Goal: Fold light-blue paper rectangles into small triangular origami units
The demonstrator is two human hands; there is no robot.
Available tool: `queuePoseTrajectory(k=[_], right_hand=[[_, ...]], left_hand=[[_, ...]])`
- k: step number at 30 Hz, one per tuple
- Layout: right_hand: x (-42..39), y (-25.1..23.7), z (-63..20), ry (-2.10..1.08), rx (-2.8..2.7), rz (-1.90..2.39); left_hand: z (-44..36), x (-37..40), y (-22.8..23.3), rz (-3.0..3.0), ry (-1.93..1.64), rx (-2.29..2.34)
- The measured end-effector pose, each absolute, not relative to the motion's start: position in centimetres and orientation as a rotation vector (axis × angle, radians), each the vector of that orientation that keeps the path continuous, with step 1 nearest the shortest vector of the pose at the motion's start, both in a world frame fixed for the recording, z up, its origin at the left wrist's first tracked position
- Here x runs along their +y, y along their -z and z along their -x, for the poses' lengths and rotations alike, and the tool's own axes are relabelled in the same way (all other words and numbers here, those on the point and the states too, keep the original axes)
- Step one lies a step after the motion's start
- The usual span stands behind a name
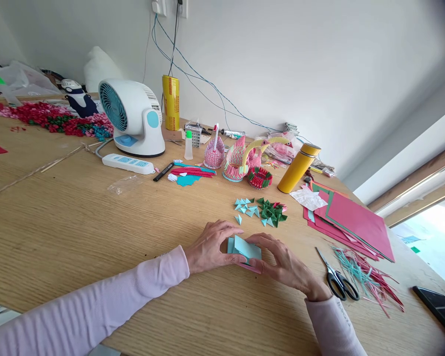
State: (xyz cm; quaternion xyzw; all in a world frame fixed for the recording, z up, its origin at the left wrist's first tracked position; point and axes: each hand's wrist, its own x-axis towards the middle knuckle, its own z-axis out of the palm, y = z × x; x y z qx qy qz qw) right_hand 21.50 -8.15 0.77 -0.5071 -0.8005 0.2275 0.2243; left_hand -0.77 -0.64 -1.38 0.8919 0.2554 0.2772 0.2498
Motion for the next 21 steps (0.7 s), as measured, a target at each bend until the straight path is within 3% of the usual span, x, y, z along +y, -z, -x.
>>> queuePoseTrajectory(k=[11,21], right_hand=[[-8.2,-1.4,-21.5,-0.668,-2.227,1.403],[-8.1,-1.2,-21.6,-0.656,-2.227,1.404]], left_hand=[[2.0,2.4,1.3,-2.443,-0.863,0.26],[1.9,2.6,1.4,-2.424,-0.935,0.18]])
